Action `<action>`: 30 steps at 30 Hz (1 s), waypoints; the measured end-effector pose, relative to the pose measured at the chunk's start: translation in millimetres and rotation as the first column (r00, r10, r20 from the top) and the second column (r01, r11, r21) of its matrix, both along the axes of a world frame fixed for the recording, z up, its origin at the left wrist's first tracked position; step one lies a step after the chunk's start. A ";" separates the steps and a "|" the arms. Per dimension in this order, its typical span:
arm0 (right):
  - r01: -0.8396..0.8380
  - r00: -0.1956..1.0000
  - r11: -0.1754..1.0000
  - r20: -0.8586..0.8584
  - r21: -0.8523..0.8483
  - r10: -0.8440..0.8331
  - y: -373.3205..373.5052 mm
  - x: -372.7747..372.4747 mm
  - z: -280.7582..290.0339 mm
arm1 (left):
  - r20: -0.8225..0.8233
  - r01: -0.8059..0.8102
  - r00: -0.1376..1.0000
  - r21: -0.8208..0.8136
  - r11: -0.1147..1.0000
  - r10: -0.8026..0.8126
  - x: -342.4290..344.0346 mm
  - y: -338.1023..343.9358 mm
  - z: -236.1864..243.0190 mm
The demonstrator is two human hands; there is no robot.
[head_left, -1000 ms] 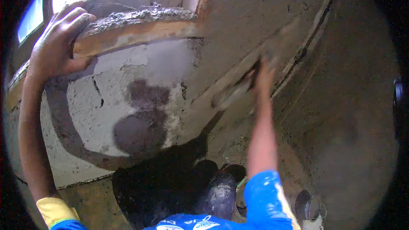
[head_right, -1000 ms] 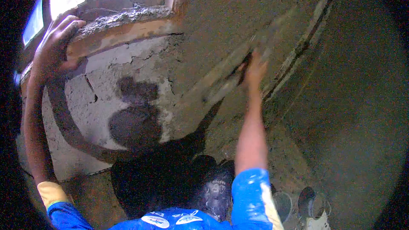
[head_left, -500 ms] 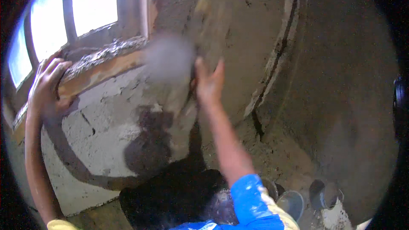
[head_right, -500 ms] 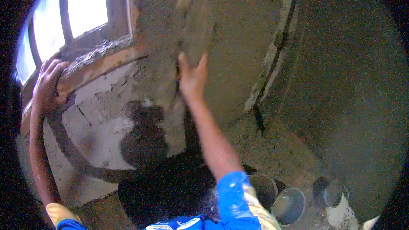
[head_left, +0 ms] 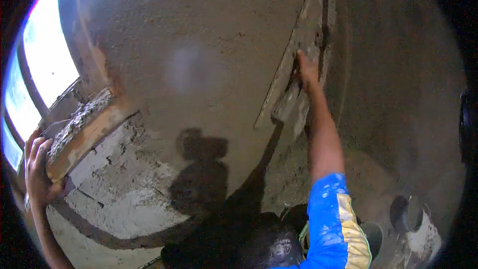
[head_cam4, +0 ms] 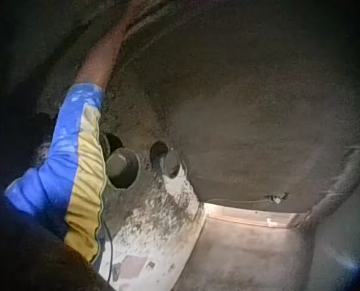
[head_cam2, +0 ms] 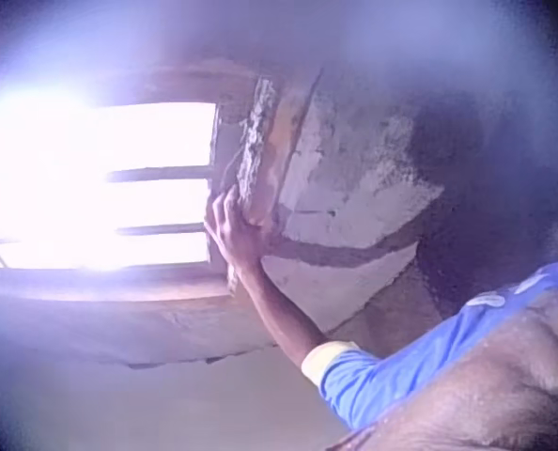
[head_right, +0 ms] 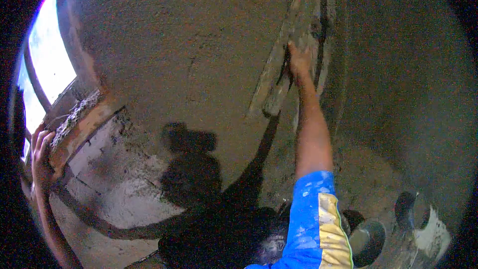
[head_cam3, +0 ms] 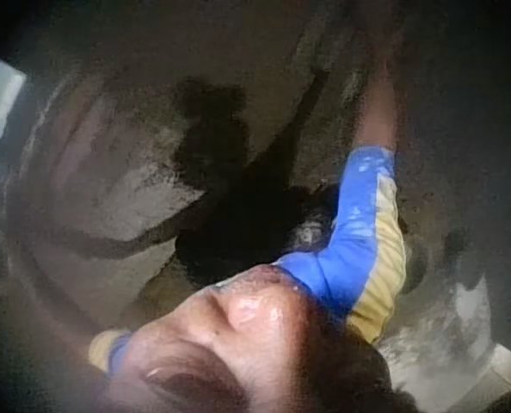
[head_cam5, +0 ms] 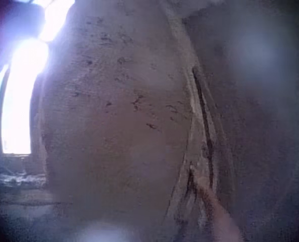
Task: The person applies plaster to a concrete wall around a window using a trowel, spreading and smoothing the material with both the tool and a flat board.
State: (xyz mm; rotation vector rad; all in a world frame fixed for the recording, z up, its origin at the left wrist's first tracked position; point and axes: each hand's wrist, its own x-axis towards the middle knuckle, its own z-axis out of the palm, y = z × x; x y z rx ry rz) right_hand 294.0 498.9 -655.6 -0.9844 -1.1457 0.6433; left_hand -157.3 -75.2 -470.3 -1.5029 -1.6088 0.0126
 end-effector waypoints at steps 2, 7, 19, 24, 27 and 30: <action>-0.056 0.996 0.990 -0.070 -0.126 0.047 5.4 -0.1 -74.2 | 0.008 -0.030 1.000 -0.002 1.000 0.030 -3.9 4.5 -5.0; -0.243 0.932 0.905 -0.342 -0.349 0.118 -62.6 -19.8 -140.7 | -0.035 -0.009 0.999 -0.032 0.999 0.008 8.5 1.8 1.1; -0.247 0.960 0.933 0.195 0.261 0.200 16.8 3.6 132.2 | -0.003 0.052 0.999 -0.043 0.998 -0.052 -1.6 4.6 -4.9; -0.186 0.980 0.979 -0.085 -0.081 0.179 -58.4 -24.4 24.0 | -0.017 0.056 0.998 -0.050 0.997 -0.057 7.4 -2.0 5.8; -0.272 0.939 0.956 -0.249 -0.115 0.237 -70.4 -32.2 -45.8 | 0.068 0.077 0.995 -0.032 0.996 -0.075 1.6 4.2 -2.5; -0.340 0.868 0.915 -0.446 -0.217 0.217 -105.1 -56.5 -28.9 | -0.023 0.020 1.000 -0.003 1.000 -0.020 -0.2 -3.3 2.5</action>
